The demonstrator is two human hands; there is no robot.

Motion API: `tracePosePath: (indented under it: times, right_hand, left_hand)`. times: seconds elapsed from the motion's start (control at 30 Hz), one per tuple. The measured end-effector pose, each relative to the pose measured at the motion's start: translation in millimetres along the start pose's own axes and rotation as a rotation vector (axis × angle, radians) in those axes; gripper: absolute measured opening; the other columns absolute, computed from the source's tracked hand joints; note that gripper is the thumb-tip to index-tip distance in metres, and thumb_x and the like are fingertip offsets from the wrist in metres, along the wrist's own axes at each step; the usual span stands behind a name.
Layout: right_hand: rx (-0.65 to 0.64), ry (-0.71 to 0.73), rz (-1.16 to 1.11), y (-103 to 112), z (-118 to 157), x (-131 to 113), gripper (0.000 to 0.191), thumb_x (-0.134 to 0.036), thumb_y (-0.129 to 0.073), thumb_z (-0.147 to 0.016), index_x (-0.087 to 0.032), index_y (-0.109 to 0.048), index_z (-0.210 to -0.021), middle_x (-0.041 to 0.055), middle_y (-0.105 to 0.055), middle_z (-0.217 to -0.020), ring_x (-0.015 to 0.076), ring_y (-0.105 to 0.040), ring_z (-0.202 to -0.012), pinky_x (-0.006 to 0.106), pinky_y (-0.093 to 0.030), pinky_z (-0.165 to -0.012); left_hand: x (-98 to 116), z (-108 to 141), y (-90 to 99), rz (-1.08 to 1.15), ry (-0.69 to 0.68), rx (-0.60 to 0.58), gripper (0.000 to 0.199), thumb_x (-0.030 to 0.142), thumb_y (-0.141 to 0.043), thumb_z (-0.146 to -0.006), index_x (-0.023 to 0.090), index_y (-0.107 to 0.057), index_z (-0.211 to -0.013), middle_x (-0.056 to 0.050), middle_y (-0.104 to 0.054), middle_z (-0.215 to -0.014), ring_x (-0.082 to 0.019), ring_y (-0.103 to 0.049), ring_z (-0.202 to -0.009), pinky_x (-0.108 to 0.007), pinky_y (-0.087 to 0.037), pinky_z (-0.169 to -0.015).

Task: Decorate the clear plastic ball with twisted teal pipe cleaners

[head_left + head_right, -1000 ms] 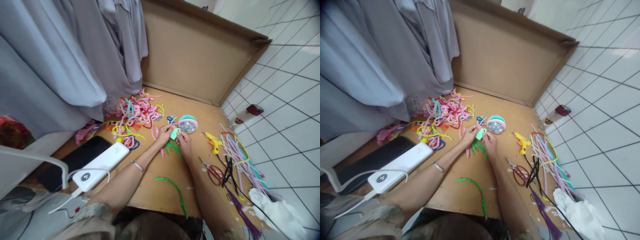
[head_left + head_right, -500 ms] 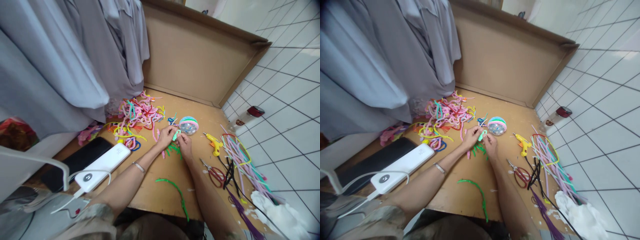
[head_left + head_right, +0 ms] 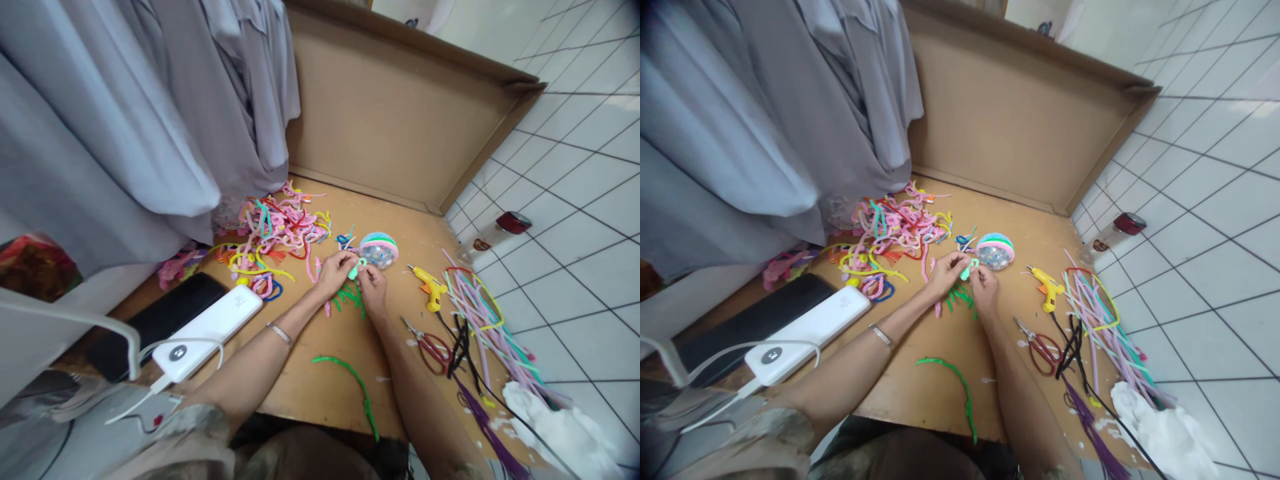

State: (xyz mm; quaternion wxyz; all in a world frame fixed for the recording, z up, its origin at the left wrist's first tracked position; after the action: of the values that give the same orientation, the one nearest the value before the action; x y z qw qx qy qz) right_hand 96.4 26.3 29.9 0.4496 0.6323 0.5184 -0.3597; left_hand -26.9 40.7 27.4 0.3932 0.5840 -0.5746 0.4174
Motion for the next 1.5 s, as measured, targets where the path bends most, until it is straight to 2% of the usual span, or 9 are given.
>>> tracePosePath:
  times: [0.23,0.6,0.87,1.13,1.5]
  right_hand:
    - [-0.016,0.027,0.027,-0.3,-0.2,-5.2,0.038,-0.049,-0.051,-0.083,-0.021,-0.043,-0.058,-0.0037,-0.040,-0.056,0.0119,-0.037,-0.057,0.025,-0.031,-0.054]
    - [-0.030,0.099,0.080,-0.8,-0.5,-6.3,0.037,-0.044,-0.051,-0.083,-0.021,-0.042,-0.056,-0.0038,-0.040,-0.057,0.0118,-0.038,-0.059,0.026,-0.032,-0.059]
    - [-0.050,0.013,0.027,-1.8,2.4,1.9,0.039,-0.051,-0.051,-0.085,-0.021,-0.047,-0.060,-0.0037,-0.044,-0.055,0.0115,-0.039,-0.055,0.025,-0.031,-0.054]
    - [-0.013,0.063,0.038,0.3,1.3,-3.4,0.040,-0.048,-0.053,-0.083,-0.021,-0.041,-0.055,-0.0045,-0.039,-0.054,0.0107,-0.037,-0.054,0.025,-0.030,-0.055]
    - [-0.042,0.011,-0.030,-0.9,3.5,9.2,0.041,-0.052,-0.050,-0.088,-0.020,-0.050,-0.062,-0.0042,-0.045,-0.055,0.0102,-0.039,-0.052,0.025,-0.032,-0.054]
  left_hand:
    - [4.0,-1.0,2.6,-0.053,-0.035,0.004,0.023,0.035,-0.057,-0.083,0.015,-0.067,-0.085,-0.005,-0.068,-0.084,-0.017,-0.059,-0.081,-0.026,-0.046,-0.075]
    - [9.3,0.5,2.8,-0.204,-0.060,-0.018,0.025,0.031,-0.046,-0.088,0.015,-0.060,-0.073,0.000,-0.059,-0.070,-0.014,-0.052,-0.071,-0.024,-0.041,-0.069]
    - [8.4,0.4,1.8,-0.160,-0.047,-0.017,0.024,0.033,-0.048,-0.087,0.015,-0.060,-0.076,0.000,-0.058,-0.069,-0.013,-0.051,-0.069,-0.023,-0.041,-0.067]
    - [10.0,1.6,-1.2,-0.174,-0.069,-0.043,0.025,0.031,-0.048,-0.087,0.015,-0.059,-0.071,0.000,-0.059,-0.069,-0.013,-0.052,-0.070,-0.023,-0.040,-0.067]
    - [2.1,1.3,2.9,-0.031,-0.018,0.011,0.034,0.042,-0.048,-0.087,0.014,-0.058,-0.071,-0.001,-0.059,-0.069,-0.012,-0.051,-0.066,-0.023,-0.042,-0.065]
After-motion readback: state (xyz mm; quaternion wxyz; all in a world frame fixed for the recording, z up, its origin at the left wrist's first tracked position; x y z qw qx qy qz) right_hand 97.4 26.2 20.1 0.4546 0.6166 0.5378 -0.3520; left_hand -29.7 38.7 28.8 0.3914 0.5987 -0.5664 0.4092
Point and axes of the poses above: each hand's wrist, its own z-axis away from the middle knuckle, its own y-axis out of the back of the hand, x = y × z, the point moved 6 cm from there along -z, towards the middle knuckle
